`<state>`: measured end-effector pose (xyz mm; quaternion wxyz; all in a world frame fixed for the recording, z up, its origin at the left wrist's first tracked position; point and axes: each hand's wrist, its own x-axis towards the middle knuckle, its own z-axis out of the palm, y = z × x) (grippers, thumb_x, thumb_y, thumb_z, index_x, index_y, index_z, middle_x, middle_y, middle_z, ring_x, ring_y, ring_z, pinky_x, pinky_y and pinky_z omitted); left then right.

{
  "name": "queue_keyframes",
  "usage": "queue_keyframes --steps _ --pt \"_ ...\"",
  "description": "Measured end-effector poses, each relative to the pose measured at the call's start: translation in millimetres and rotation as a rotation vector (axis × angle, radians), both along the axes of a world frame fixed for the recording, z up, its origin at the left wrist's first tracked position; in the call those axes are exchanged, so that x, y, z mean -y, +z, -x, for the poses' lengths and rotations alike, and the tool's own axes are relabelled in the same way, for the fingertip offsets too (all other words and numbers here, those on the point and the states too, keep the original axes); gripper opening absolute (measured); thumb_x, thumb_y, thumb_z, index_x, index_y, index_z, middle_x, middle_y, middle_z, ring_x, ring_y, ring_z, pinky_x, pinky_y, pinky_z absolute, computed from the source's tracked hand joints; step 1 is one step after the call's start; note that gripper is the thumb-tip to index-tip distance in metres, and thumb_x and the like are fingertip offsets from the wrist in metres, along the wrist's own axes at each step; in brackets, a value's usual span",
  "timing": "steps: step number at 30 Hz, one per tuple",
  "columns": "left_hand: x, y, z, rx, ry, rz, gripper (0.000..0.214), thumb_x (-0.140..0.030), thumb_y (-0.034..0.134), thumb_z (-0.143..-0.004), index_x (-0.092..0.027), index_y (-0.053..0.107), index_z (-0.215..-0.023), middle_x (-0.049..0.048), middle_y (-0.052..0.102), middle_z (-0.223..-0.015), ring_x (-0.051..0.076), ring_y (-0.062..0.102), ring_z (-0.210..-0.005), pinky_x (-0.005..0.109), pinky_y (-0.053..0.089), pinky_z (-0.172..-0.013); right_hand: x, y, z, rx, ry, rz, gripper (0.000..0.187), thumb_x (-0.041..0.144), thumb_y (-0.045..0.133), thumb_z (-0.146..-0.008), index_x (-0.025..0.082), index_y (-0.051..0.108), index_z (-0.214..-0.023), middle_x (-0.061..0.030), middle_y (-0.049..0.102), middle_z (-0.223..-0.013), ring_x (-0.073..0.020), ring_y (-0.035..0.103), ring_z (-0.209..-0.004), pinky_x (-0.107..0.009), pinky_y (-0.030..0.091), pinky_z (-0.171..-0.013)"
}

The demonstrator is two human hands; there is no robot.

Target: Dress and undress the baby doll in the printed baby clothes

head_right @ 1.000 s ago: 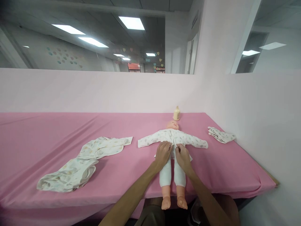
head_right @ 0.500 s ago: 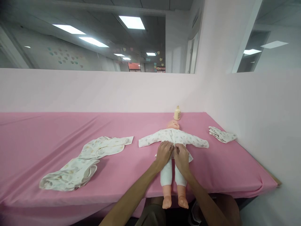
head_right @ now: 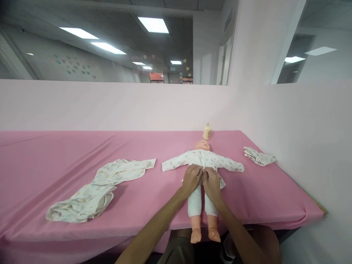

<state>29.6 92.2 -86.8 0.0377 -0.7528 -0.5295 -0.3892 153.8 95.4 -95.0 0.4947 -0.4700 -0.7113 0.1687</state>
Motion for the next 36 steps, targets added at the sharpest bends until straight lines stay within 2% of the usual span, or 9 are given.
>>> queue_keyframes --steps 5,11,18,20,24,31,36 --pt "0 10.2 0 0.194 -0.078 0.131 0.024 -0.016 0.044 -0.088 -0.02 0.066 -0.082 0.0032 0.07 -0.084 0.018 0.058 -0.081 0.032 0.043 -0.077 0 -2.6 0 0.021 -0.017 -0.045 0.029 0.028 0.034 -0.093 0.018 0.062 -0.095 -0.0116 0.067 -0.105 -0.0225 0.059 -0.101 -0.04 0.046 -0.093" --pt "-1 20.9 5 0.442 -0.157 0.298 0.03 -0.032 0.044 -0.088 -0.017 0.067 -0.076 0.0035 0.069 -0.079 0.016 0.059 -0.074 0.028 0.044 -0.071 3 -2.6 1 0.115 0.0 -0.131 0.032 0.022 0.032 -0.092 0.018 0.063 -0.097 -0.0118 0.065 -0.108 -0.0232 0.058 -0.104 -0.04 0.045 -0.093" --pt "-3 17.6 0 0.345 -0.052 0.251 0.027 -0.025 0.041 -0.086 -0.018 0.055 -0.064 0.0013 0.063 -0.069 0.014 0.053 -0.068 0.028 0.038 -0.066 3 -2.3 -1 0.135 0.029 -0.1 0.028 0.023 0.033 -0.092 0.019 0.061 -0.09 -0.0107 0.066 -0.101 -0.023 0.058 -0.097 -0.038 0.046 -0.088" --pt "-4 16.9 -1 0.356 -0.038 0.26 0.027 -0.025 0.04 -0.087 -0.018 0.052 -0.064 0.0012 0.062 -0.07 0.014 0.053 -0.068 0.028 0.038 -0.066 4 -1.7 0 0.09 -0.004 -0.073 0.026 0.028 0.036 -0.093 0.018 0.061 -0.095 -0.0104 0.066 -0.099 -0.0229 0.059 -0.094 -0.038 0.046 -0.086" --pt "-4 17.5 1 0.448 -0.081 0.313 0.027 -0.028 0.039 -0.089 -0.018 0.051 -0.066 0.0012 0.061 -0.072 0.015 0.053 -0.069 0.028 0.039 -0.065 6 -1.0 2 0.068 -0.033 -0.071 0.032 0.034 0.038 -0.095 0.017 0.059 -0.111 -0.0119 0.066 -0.103 -0.0237 0.059 -0.095 -0.039 0.047 -0.086" --pt "-7 16.2 6 0.565 -0.146 0.382 0.028 -0.035 0.039 -0.089 -0.018 0.05 -0.069 0.0003 0.056 -0.07 0.014 0.05 -0.069 0.027 0.039 -0.064 6 4.0 0 0.03 0.044 -0.073 0.032 0.032 0.039 -0.094 0.016 0.065 -0.106 -0.0112 0.066 -0.103 -0.0232 0.058 -0.1 -0.04 0.045 -0.092" --pt "-11 14.6 10 0.606 -0.173 0.456 0.028 -0.037 0.039 -0.087 -0.018 0.048 -0.069 -0.0005 0.052 -0.07 0.013 0.047 -0.068 0.025 0.037 -0.063 7 9.1 -2 0.003 0.127 -0.017 0.033 0.034 0.042 -0.094 0.017 0.067 -0.106 -0.0096 0.064 -0.099 -0.0227 0.058 -0.096 -0.04 0.047 -0.089"
